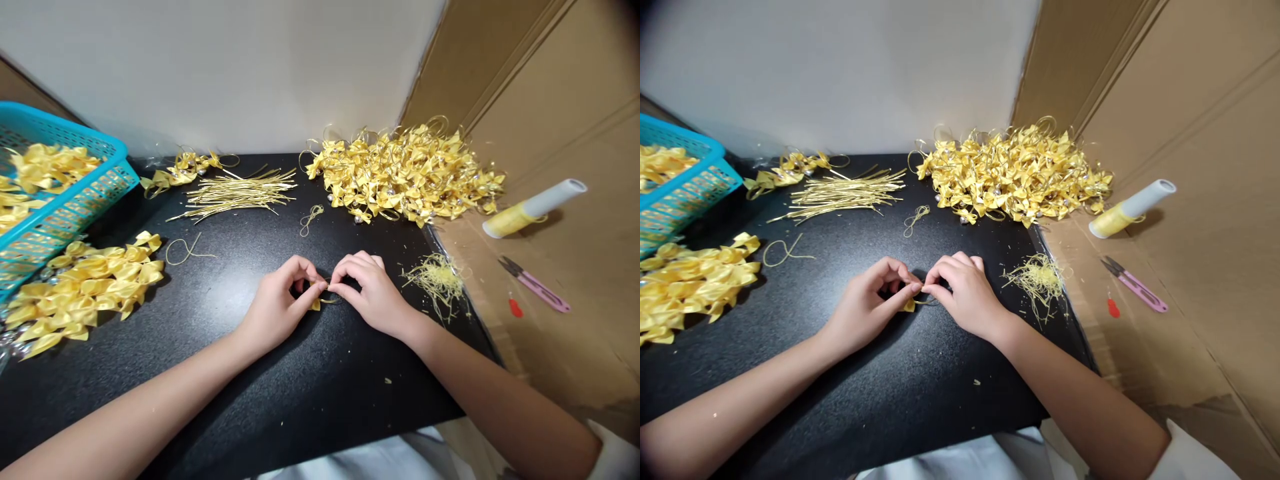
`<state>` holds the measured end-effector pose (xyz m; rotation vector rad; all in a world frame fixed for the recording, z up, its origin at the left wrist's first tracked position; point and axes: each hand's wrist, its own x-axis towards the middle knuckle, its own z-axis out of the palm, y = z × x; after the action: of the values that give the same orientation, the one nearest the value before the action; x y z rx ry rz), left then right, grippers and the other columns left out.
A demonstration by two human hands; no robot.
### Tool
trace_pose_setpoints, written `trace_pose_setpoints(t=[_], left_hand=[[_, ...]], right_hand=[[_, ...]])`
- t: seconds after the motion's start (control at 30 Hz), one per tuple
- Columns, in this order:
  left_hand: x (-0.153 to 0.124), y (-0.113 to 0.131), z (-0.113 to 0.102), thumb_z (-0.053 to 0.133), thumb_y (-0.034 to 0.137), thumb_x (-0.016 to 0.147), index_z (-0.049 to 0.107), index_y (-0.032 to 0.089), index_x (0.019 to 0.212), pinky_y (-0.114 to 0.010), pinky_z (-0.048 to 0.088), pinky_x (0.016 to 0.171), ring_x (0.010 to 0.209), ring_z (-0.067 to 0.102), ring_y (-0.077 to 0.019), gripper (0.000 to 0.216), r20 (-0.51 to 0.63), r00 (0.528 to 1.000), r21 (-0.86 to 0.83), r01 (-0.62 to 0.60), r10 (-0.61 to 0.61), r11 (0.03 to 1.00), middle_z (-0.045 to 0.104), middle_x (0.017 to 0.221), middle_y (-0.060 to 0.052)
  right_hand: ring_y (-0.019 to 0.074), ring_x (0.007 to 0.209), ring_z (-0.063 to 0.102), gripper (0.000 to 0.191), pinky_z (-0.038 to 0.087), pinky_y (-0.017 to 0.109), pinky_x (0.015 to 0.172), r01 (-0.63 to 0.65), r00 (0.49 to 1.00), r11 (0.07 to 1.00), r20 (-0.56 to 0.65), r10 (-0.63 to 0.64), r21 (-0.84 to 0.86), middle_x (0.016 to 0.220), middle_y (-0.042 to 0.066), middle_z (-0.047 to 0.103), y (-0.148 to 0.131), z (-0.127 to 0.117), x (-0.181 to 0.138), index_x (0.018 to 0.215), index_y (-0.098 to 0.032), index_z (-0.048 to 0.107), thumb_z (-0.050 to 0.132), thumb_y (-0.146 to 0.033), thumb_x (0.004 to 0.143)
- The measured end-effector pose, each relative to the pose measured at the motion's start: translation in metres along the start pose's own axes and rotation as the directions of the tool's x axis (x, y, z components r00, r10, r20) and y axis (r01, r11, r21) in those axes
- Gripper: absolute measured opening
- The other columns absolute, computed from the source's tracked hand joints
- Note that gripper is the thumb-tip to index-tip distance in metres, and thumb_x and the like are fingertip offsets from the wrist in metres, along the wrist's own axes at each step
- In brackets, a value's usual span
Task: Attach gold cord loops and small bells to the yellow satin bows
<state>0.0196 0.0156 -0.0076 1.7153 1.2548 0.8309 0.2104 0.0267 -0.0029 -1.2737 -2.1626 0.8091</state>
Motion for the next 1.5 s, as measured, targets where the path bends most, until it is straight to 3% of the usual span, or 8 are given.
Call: trace_pose_setpoints(t=[0.47,1.13,1.5], left_hand=[[0.001,0.0021,-0.0002,0.057,0.026,0.092,0.05,0.019,0.091,-0.023,0.045,0.065,0.073,0.063,-0.0108,0.01,0.06,0.998,-0.069,-0.003,0.007,0.998,0.067,0.082,0.0],[0.0022,0.0034,0.0008,0.058,0.026,0.09,0.05,0.019,0.091,-0.024,0.042,0.063,0.068,0.058,-0.0109,0.011,0.031,1.0,-0.064,-0.001,0.003,0.998,0.064,0.077,0.002],[0.0031,-0.0002,0.0043,0.059,0.023,0.09,0.044,0.02,0.089,-0.023,0.038,0.059,0.066,0.059,-0.0096,0.015,0.01,0.998,-0.219,0.056,-0.055,0.974,0.07,0.081,0.001]], right_hand=[[0.018,0.093,0.056,0.013,0.031,0.034,0.084,0.009,1.0,1.0,-0.006,-0.009,-0.017,0.091,0.0,0.067,-0.0008,0.0014,0.0012,0.082,-0.022,0.058,0.056,-0.025,0.094],[0.0185,0.09,0.056,0.015,0.031,0.035,0.082,0.037,0.999,0.995,-0.023,-0.039,-0.091,0.091,0.001,0.068,-0.0045,0.0038,0.0024,0.083,-0.022,0.059,0.052,-0.025,0.096],[0.0179,0.086,0.058,0.016,0.028,0.037,0.082,0.112,0.975,0.964,-0.163,-0.154,-0.239,0.089,0.001,0.071,-0.0044,0.0094,-0.0021,0.083,-0.022,0.064,0.055,-0.025,0.095]])
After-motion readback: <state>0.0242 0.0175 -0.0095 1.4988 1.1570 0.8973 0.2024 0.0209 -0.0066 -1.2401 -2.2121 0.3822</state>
